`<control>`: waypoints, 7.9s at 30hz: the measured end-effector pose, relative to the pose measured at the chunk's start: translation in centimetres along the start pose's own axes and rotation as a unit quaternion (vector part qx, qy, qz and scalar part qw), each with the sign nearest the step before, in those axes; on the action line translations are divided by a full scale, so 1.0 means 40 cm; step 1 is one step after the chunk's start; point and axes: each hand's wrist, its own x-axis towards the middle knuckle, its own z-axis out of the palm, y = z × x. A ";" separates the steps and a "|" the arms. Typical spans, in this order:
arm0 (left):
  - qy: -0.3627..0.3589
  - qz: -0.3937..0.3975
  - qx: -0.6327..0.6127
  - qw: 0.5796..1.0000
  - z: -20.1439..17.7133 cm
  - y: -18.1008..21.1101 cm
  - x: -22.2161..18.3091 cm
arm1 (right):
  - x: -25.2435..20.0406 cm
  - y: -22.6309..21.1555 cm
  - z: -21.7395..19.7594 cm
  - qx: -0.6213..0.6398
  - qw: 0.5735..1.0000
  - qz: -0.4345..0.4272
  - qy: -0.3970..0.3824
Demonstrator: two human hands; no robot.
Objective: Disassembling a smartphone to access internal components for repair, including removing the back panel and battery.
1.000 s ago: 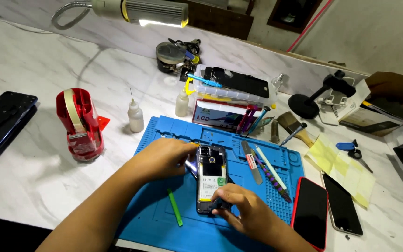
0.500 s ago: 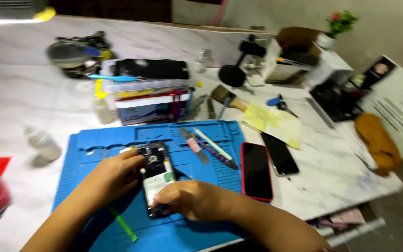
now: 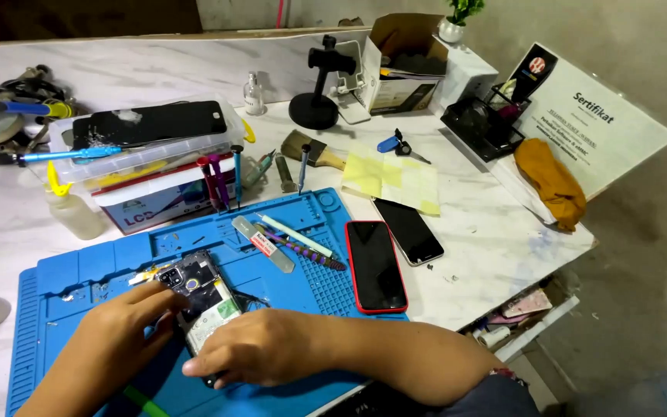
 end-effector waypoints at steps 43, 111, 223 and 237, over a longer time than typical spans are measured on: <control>0.080 0.087 -0.411 0.904 -0.040 0.141 0.014 | 0.050 -0.019 -0.078 -0.067 0.961 0.003 0.268; 0.229 0.042 -0.236 0.943 -0.095 0.068 0.023 | 0.058 0.019 -0.122 -0.217 0.969 -0.070 0.098; 0.125 0.012 -0.149 0.981 -0.089 0.020 0.019 | -0.026 0.006 -0.191 -0.260 0.917 0.273 -0.130; 0.041 -0.022 -0.122 0.991 -0.124 0.013 0.008 | -0.007 -0.033 -0.215 -0.297 0.906 0.285 -0.099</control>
